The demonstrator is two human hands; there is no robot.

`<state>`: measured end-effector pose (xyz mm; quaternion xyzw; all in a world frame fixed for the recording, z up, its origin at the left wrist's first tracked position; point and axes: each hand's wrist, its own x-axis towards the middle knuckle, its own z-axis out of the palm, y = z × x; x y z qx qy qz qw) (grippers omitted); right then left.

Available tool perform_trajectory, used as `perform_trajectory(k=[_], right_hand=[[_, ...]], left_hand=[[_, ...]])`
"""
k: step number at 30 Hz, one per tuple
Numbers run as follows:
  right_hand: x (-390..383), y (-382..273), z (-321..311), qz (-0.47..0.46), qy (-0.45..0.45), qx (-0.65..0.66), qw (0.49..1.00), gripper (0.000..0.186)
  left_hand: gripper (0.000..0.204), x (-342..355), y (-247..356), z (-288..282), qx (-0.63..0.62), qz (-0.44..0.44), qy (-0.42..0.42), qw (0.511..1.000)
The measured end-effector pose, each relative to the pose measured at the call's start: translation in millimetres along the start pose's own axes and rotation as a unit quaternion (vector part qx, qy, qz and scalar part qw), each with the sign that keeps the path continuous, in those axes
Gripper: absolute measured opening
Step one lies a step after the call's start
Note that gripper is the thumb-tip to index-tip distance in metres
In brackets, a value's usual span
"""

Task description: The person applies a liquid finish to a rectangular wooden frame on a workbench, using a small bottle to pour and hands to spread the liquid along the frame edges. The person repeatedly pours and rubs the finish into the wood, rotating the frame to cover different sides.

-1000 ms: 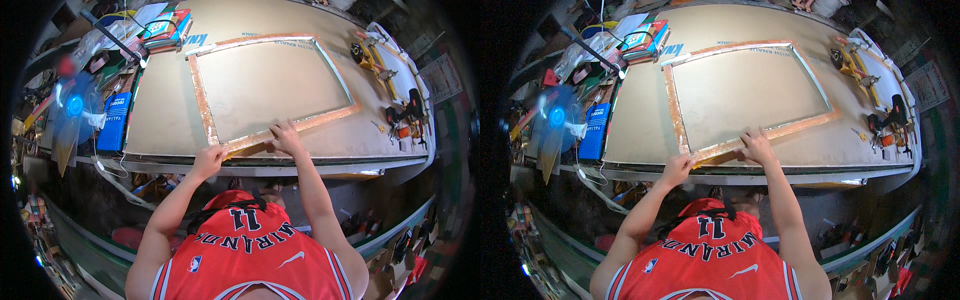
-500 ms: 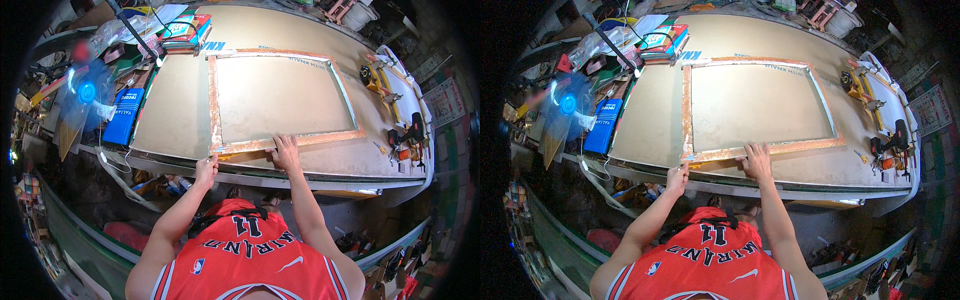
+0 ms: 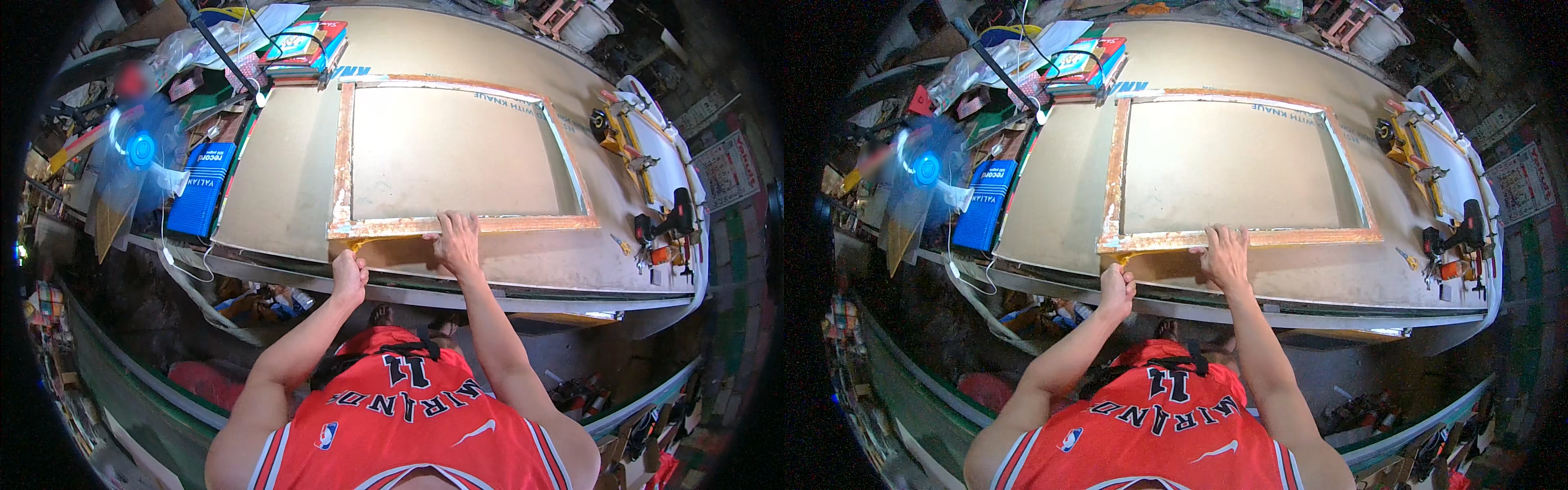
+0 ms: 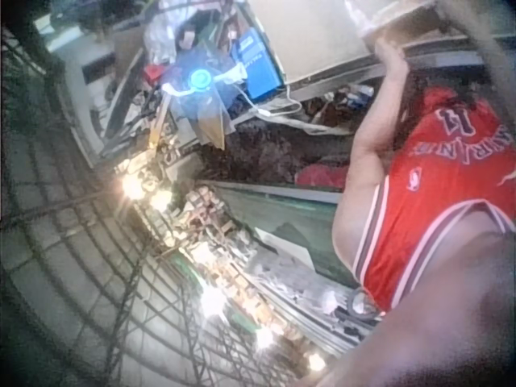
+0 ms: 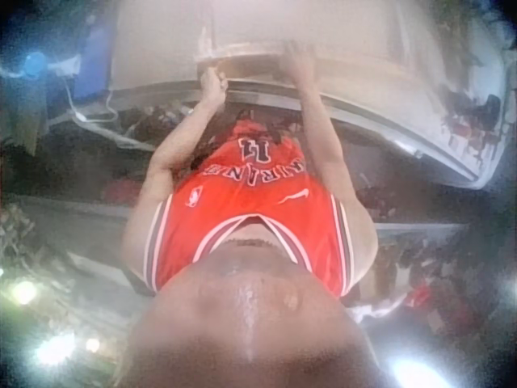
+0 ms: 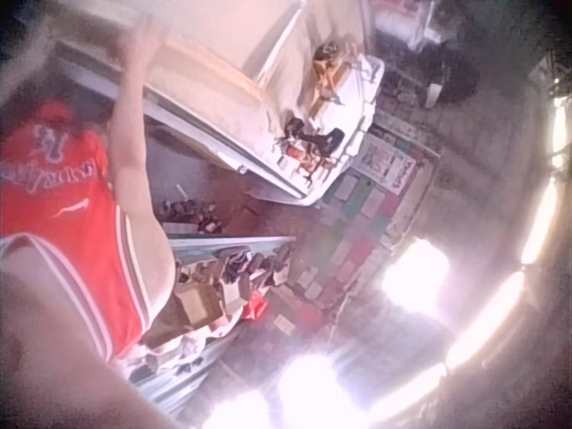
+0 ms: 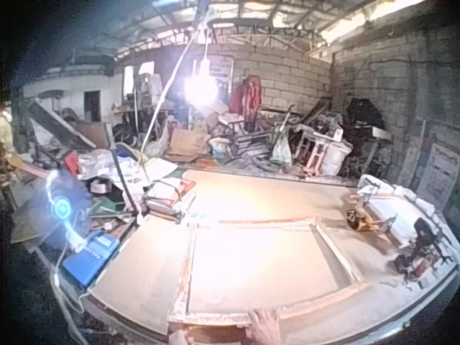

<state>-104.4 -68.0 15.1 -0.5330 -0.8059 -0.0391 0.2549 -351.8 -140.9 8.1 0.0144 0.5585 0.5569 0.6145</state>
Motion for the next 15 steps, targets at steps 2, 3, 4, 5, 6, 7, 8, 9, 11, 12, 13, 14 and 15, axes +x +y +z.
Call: perform_trajectory(k=[2, 3, 4, 5, 6, 7, 8, 9, 11, 12, 13, 14, 15], right_hand=[[8.5, -6.4, 2.3, -0.004, -0.004, 0.005, 1.000, 0.049], [17.1, -13.2, 8.1, -0.001, -0.003, 0.011, 1.000, 0.049], [17.3, -16.5, 12.4, 0.010, -0.004, 0.012, 1.000, 0.049], [20.9, -21.0, 15.2, 0.013, -0.008, 0.025, 1.000, 0.051], [20.7, -21.5, 18.5, 0.019, -0.019, 0.026, 0.999, 0.053], [20.3, -21.8, 22.3, 0.025, -0.031, 0.027, 0.999, 0.055], [19.7, -22.1, 25.9, 0.031, -0.043, 0.028, 0.998, 0.057], [17.7, -22.1, 30.2, 0.034, -0.045, 0.036, 0.998, 0.055], [11.6, -19.4, 36.6, 0.040, -0.050, 0.052, 0.997, 0.052], [9.6, -15.5, 37.0, 0.030, -0.052, 0.069, 0.996, 0.051], [7.5, -10.5, 36.8, 0.020, -0.054, 0.085, 0.995, 0.050], [5.2, -7.2, 37.6, 0.011, -0.056, 0.102, 0.993, 0.051], [4.6, -13.0, 32.4, -0.016, -0.057, 0.120, 0.991, 0.051]], left_hand=[[0.017, -6.5, -17.7, -1.2, 0.100, 0.004, -0.097, 0.990], [0.019, -10.3, -28.2, 3.0, 0.152, 0.006, -0.146, 0.978], [0.024, -33.9, -34.6, 25.9, 0.137, -0.003, -0.164, 0.977], [0.024, -42.5, -26.4, 33.1, 0.195, 0.028, -0.210, 0.958], [0.024, -48.0, -19.9, 35.9, 0.251, 0.059, -0.251, 0.933], [0.022, -51.6, -15.3, 37.1, 0.297, 0.049, -0.305, 0.904], [0.019, -54.1, -11.7, 37.9, 0.341, 0.039, -0.357, 0.869], [0.016, -55.9, -7.8, 38.2, 0.383, 0.028, -0.406, 0.829], [0.012, -55.7, -0.1, 38.7, 0.447, 0.137, -0.427, 0.774], [0.010, -55.7, 5.2, 40.2, 0.476, 0.190, -0.436, 0.740], [0.008, -61.5, 20.6, 41.4, 0.390, 0.039, -0.419, 0.819], [0.009, -54.7, 24.4, 37.1, 0.376, 0.106, -0.378, 0.839], [0.009, -47.6, 25.2, 27.4, 0.357, 0.174, -0.329, 0.857]])
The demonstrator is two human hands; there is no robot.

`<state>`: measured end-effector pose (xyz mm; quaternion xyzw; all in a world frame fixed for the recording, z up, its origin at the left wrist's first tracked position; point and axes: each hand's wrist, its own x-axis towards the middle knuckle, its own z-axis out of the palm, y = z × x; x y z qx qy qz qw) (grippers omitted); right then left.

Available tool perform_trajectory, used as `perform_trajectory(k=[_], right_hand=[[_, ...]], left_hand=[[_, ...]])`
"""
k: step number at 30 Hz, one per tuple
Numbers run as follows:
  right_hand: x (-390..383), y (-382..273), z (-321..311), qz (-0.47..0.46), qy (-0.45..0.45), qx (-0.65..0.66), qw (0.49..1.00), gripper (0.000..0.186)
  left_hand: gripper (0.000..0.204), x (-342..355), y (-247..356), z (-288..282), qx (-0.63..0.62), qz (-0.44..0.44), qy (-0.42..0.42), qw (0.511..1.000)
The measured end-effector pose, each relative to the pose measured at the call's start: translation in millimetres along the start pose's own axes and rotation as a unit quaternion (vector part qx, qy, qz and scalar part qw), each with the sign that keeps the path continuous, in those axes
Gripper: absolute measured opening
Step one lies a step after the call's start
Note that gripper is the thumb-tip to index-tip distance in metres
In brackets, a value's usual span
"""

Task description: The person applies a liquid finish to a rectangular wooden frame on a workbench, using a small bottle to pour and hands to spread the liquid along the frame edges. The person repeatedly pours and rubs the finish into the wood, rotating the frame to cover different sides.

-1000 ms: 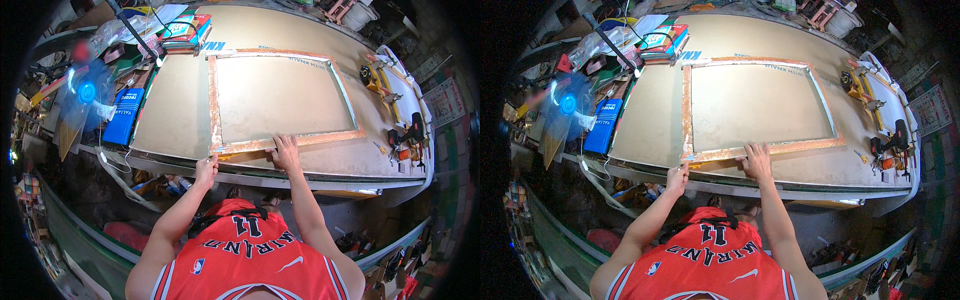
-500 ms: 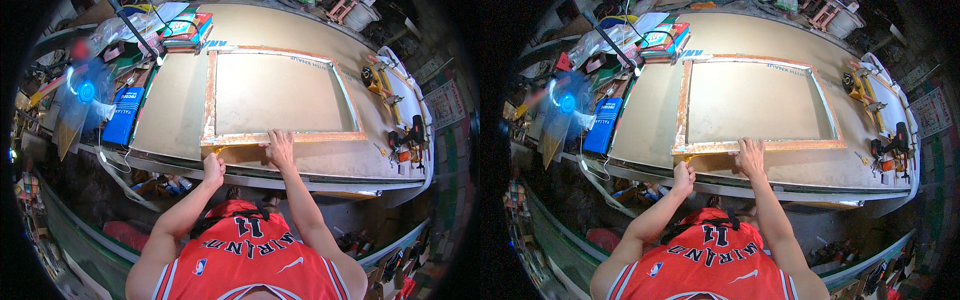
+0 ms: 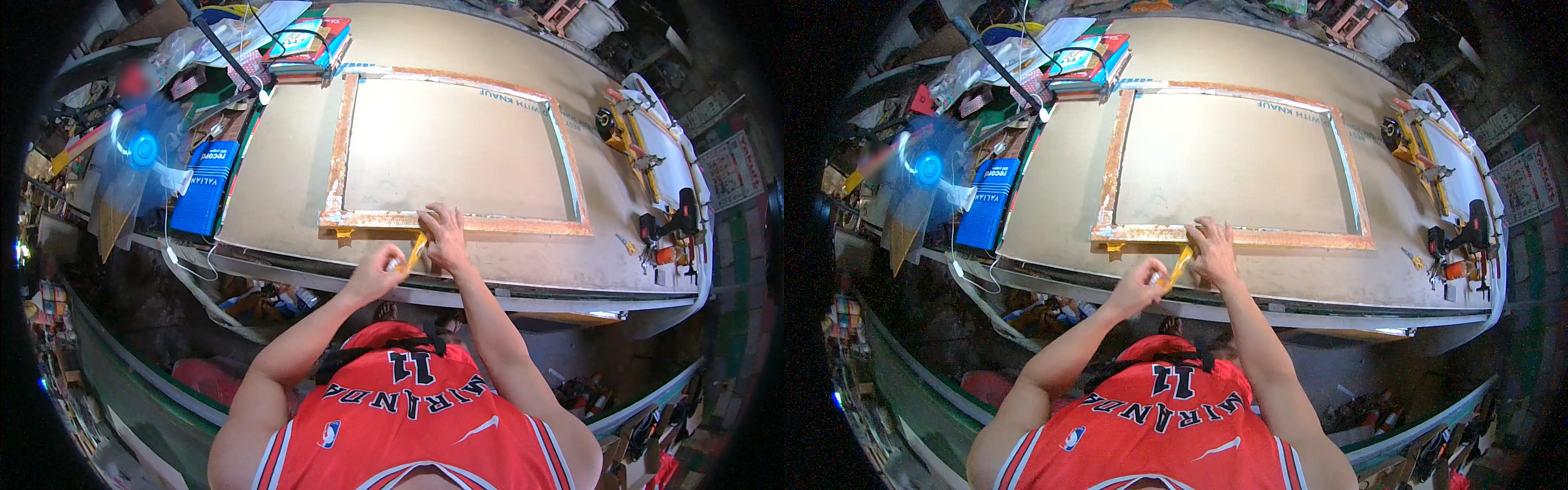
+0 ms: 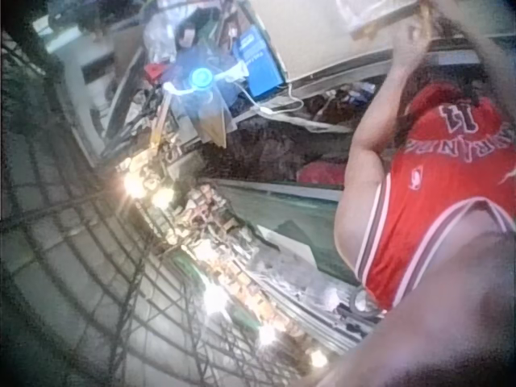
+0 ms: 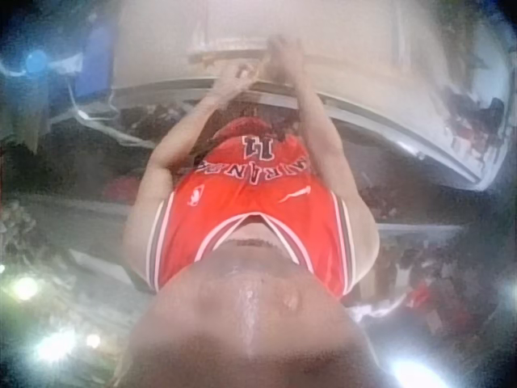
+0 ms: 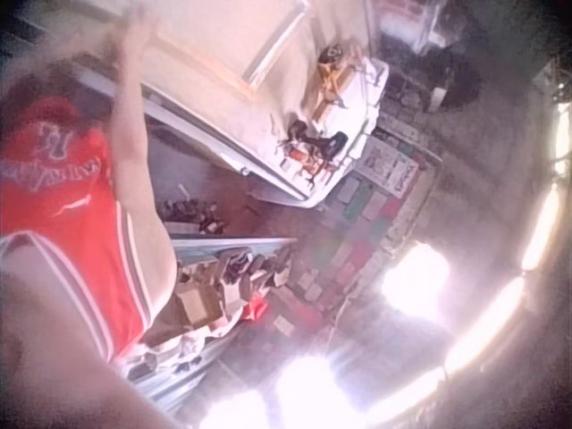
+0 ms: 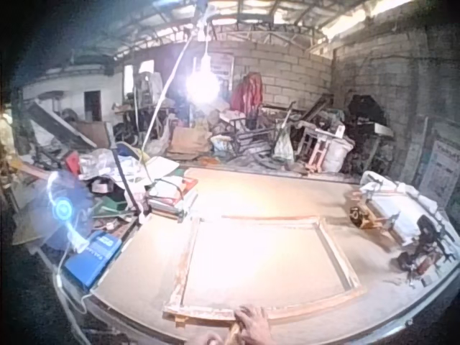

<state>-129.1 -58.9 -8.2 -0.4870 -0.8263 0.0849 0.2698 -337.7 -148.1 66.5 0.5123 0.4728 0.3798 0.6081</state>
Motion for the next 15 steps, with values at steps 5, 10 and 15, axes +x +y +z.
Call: perform_trajectory(k=[5, 10, 15], right_hand=[[-0.3, -34.7, -1.2, -0.079, -0.052, 0.100, 0.991, 0.060], [6.2, -42.9, 10.5, -0.043, -0.040, 0.045, 0.997, 0.055], [23.0, -38.4, 6.0, -0.010, -0.072, -0.022, 0.997, 0.058]], left_hand=[[0.013, -10.5, -38.6, -52.0, -0.163, 0.047, 0.159, 0.973], [0.039, -0.6, -66.5, -75.1, -0.311, -0.092, 0.315, 0.892], [0.031, 16.4, -51.2, -75.4, -0.169, -0.144, 0.328, 0.918]])
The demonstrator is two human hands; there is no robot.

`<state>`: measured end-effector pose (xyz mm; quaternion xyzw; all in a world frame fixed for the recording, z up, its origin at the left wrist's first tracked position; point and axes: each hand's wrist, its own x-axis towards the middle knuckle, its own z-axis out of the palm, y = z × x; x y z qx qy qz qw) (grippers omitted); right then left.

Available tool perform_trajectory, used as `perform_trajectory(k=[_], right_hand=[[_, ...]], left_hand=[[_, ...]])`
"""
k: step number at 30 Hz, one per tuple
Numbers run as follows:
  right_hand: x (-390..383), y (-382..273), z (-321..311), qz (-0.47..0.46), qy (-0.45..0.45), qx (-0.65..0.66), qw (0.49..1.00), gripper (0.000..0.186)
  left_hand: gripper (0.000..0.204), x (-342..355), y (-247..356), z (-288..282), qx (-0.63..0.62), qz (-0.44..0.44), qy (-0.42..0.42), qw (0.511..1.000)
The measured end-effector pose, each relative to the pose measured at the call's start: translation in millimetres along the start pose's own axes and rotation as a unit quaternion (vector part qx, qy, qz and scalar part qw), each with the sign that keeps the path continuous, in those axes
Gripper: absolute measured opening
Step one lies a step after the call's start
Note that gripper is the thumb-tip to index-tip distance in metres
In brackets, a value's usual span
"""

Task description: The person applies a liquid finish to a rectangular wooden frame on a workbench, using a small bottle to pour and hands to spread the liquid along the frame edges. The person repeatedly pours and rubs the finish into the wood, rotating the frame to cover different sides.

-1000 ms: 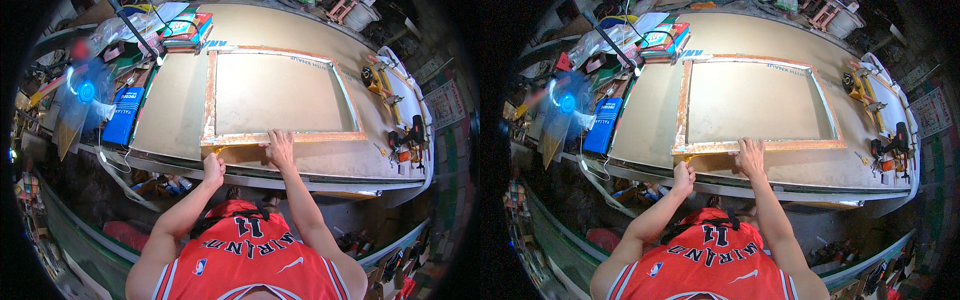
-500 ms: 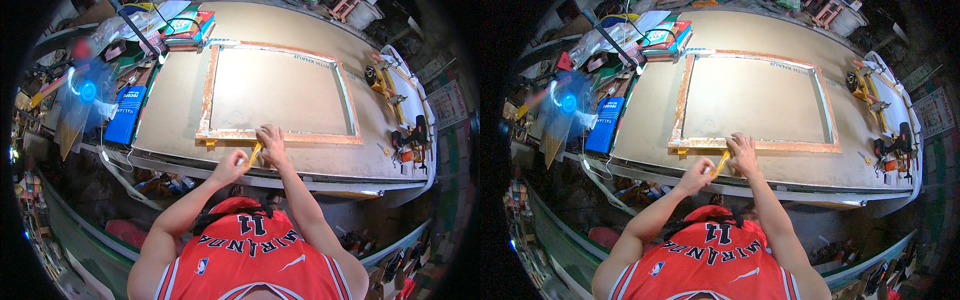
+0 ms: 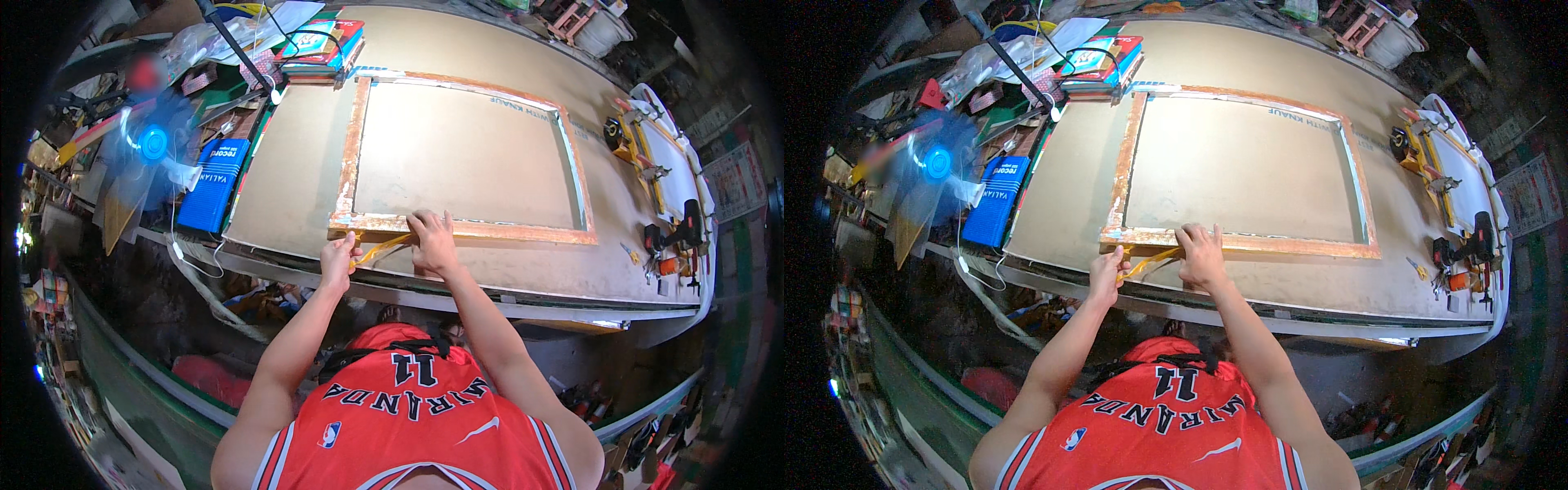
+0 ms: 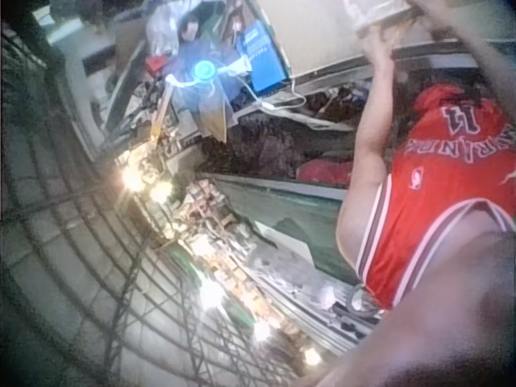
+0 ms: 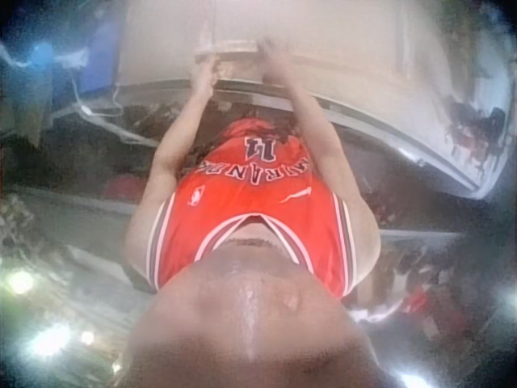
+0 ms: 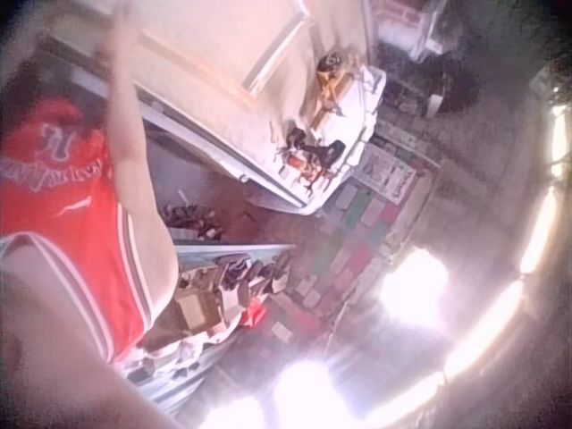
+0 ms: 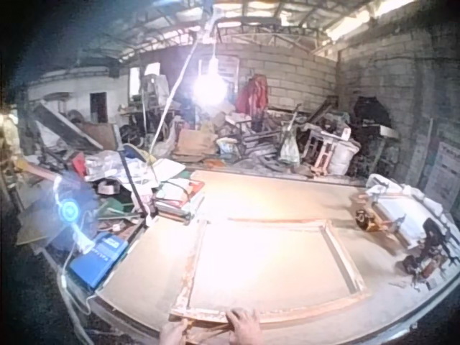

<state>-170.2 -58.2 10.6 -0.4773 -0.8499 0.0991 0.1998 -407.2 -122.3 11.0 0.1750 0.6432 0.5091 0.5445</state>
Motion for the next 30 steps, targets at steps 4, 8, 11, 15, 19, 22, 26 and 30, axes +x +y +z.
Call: perform_trajectory(k=[4, 8, 11, 15, 19, 22, 26, 30], right_hand=[[7.6, 6.3, 5.0, 0.041, 0.026, 0.070, 0.996, 0.051], [20.5, -8.5, 4.2, 0.048, -0.019, -0.004, 0.999, 0.052], [14.4, -5.1, 10.8, 0.021, -0.001, -0.074, 0.997, 0.052], [10.6, -4.4, 5.1, 0.001, 0.034, -0.092, 0.995, 0.050], [12.7, -2.7, -1.7, -0.013, 0.044, -0.091, 0.995, 0.049], [13.3, -6.7, -11.0, -0.020, 0.058, -0.085, 0.995, 0.046], [50.0, -45.6, -70.8, -0.048, 0.108, -0.040, 0.992, 0.041], [86.7, -62.7, -99.4, -0.065, 0.171, -0.022, 0.983, 0.041]], left_hand=[[0.024, 15.2, -5.9, 5.6, -0.014, -0.021, -0.001, 1.000], [0.019, 23.2, -13.9, 4.6, -0.014, -0.013, 0.007, 1.000], [0.017, 22.3, -11.6, 13.9, 0.044, -0.009, 0.014, 0.999], [0.020, 19.8, -15.6, 18.2, 0.120, 0.069, 0.026, 0.990], [0.023, 15.1, -14.0, 17.7, 0.188, 0.150, 0.023, 0.970], [0.021, 45.3, -50.7, 9.1, 0.184, 0.193, 0.044, 0.963], [0.016, 54.5, -62.4, 2.0, 0.393, 0.349, 0.058, 0.849], [0.008, 23.5, -21.0, 20.8, 0.378, 0.475, -0.049, 0.793]])
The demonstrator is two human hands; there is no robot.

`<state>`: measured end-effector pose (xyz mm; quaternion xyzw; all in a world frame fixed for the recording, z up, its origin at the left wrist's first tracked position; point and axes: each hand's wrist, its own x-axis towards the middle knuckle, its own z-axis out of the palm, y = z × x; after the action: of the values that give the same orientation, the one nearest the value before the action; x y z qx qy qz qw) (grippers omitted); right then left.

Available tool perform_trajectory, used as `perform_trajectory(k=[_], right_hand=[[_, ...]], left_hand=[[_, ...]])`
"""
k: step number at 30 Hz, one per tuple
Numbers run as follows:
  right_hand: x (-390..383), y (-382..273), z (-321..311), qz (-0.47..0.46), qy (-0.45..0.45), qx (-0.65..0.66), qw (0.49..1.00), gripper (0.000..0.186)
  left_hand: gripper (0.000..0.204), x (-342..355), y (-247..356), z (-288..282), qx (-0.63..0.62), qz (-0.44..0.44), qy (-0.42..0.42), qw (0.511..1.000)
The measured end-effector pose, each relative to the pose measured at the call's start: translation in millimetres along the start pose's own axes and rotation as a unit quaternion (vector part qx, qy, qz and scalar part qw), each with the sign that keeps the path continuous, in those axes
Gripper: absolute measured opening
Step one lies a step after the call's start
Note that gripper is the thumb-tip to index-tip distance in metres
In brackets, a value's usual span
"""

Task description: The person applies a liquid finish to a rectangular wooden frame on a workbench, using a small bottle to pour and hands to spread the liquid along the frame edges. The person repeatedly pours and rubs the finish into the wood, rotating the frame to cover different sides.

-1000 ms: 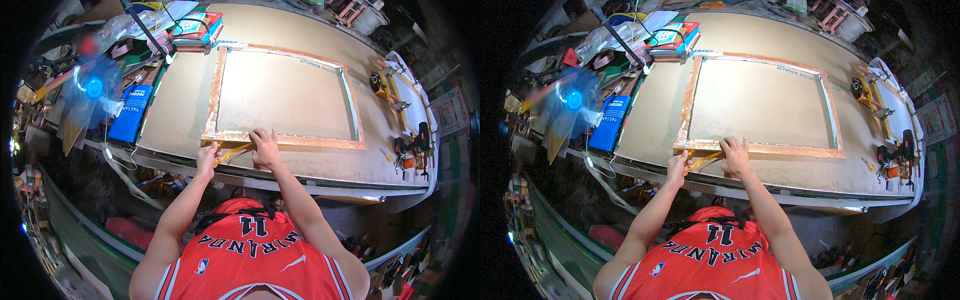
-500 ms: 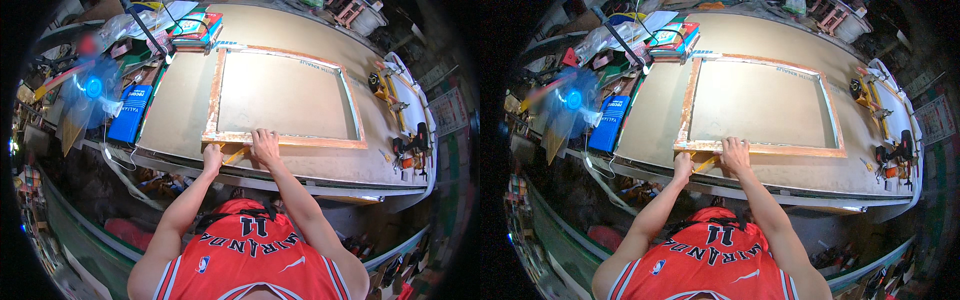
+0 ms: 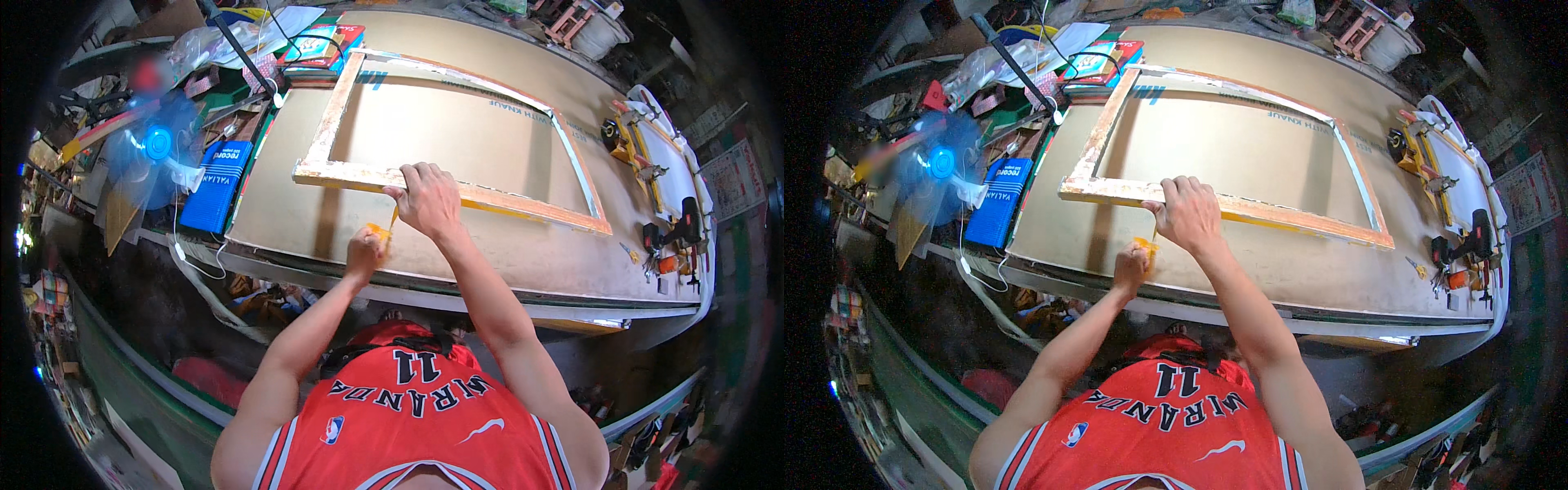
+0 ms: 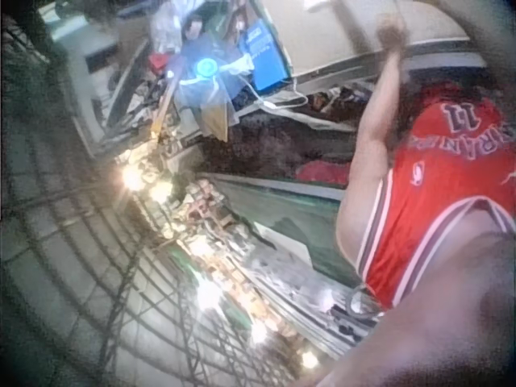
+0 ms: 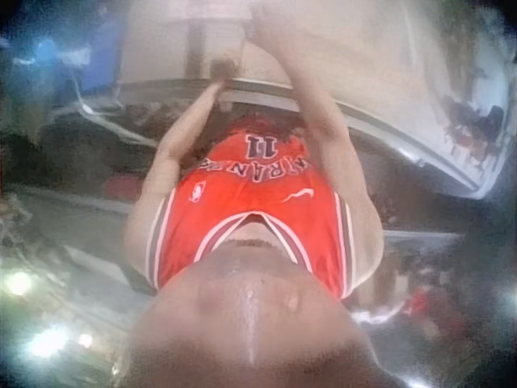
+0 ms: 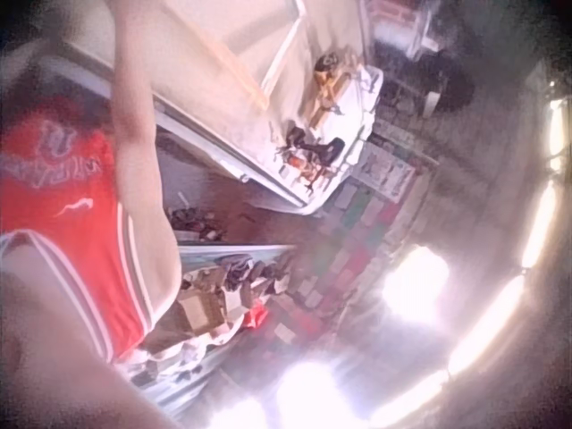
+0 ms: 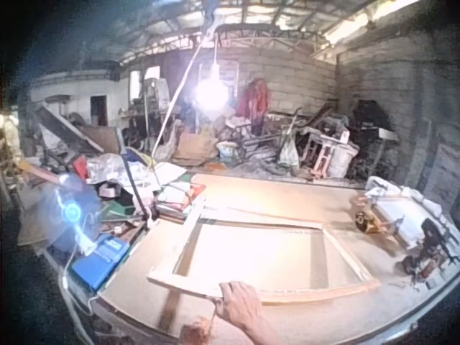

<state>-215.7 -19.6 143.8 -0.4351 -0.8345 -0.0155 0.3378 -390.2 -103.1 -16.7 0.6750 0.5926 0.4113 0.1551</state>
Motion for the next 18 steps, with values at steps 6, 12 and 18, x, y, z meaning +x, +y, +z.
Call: perform_trajectory(k=[6, 12, 18], right_hand=[[-35.5, 19.6, 50.1, 0.025, -0.082, 0.008, 0.996, 0.042], [-74.2, 39.8, 90.5, 0.077, -0.133, 0.112, 0.982, 0.038], [-106.4, 39.7, 80.1, -0.071, -0.126, 0.236, 0.961, 0.036]], left_hand=[[0.020, 9.1, 82.7, -26.6, -0.380, -0.201, -0.054, 0.901], [0.024, -9.3, 49.5, -31.8, -0.343, -0.181, -0.132, 0.912], [0.021, -9.2, 48.9, -41.7, -0.300, -0.112, -0.129, 0.938]])
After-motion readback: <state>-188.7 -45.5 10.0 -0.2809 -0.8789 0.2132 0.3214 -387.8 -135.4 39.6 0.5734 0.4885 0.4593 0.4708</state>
